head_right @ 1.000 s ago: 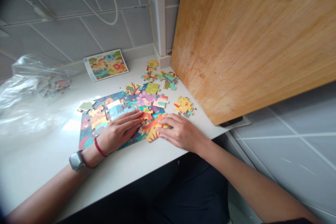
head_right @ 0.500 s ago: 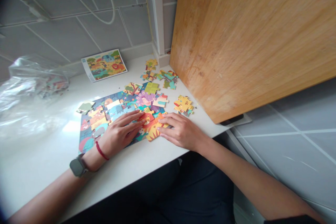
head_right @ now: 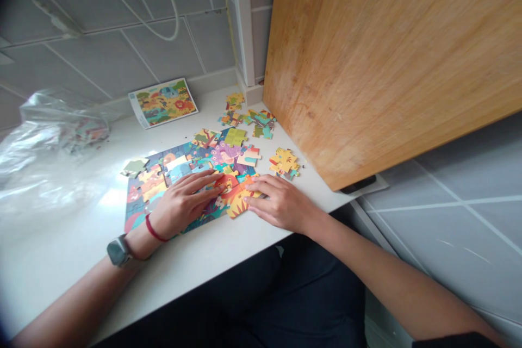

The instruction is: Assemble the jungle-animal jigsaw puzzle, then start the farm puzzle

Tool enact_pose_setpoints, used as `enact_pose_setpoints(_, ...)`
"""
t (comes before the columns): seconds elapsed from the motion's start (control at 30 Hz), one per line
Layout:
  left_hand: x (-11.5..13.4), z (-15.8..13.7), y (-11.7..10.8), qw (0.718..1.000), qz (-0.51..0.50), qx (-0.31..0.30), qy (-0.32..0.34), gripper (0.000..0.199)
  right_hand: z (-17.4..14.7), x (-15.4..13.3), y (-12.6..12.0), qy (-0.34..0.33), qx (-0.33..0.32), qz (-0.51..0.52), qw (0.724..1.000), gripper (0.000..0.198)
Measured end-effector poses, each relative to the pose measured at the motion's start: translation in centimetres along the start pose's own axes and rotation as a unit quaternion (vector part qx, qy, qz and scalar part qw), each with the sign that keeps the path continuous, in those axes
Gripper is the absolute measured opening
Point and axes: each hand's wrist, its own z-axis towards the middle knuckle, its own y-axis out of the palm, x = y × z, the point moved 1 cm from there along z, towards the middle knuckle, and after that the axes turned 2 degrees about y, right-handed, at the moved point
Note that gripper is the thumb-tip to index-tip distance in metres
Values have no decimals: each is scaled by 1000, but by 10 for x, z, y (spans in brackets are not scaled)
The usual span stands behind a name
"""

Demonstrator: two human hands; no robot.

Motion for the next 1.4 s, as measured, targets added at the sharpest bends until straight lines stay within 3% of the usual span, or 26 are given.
enact_pose_setpoints(0.17,-6,0,-3,999,-23,-29,13,49,4,-3,-1,9,-31,-24,999,37)
enact_pose_setpoints(0.3,-7,-1,-4,999,-27,-40,21,52,10,-3,1,17,-130,-14,991,60)
enact_pose_setpoints(0.4,-8,-3,-3,999,-28,-26,-12,59,11,0,4,30,-178,1,984,59)
enact_pose_setpoints(0.73,-13,-8,-4,999,-3,-11,-38,47,11,-1,6,50,-179,4,983,51)
enact_pose_setpoints(0.93,-21,-13,-7,997,15,13,-79,43,11,-1,5,54,-154,14,986,51)
enact_pose_setpoints(1.1,-8,-8,-7,997,-15,40,-60,39,13,-1,8,71,-130,15,989,50)
enact_pose_setpoints(1.23,11,-5,-7,999,-38,12,-1,30,16,-1,7,81,-56,16,995,56)
enact_pose_setpoints(1.33,20,-4,-6,999,-24,-31,32,41,17,-1,3,108,11,26,994,58)
enact_pose_setpoints(1.4,23,-5,-4,998,-20,-55,40,49,16,1,-1,131,19,42,990,58)
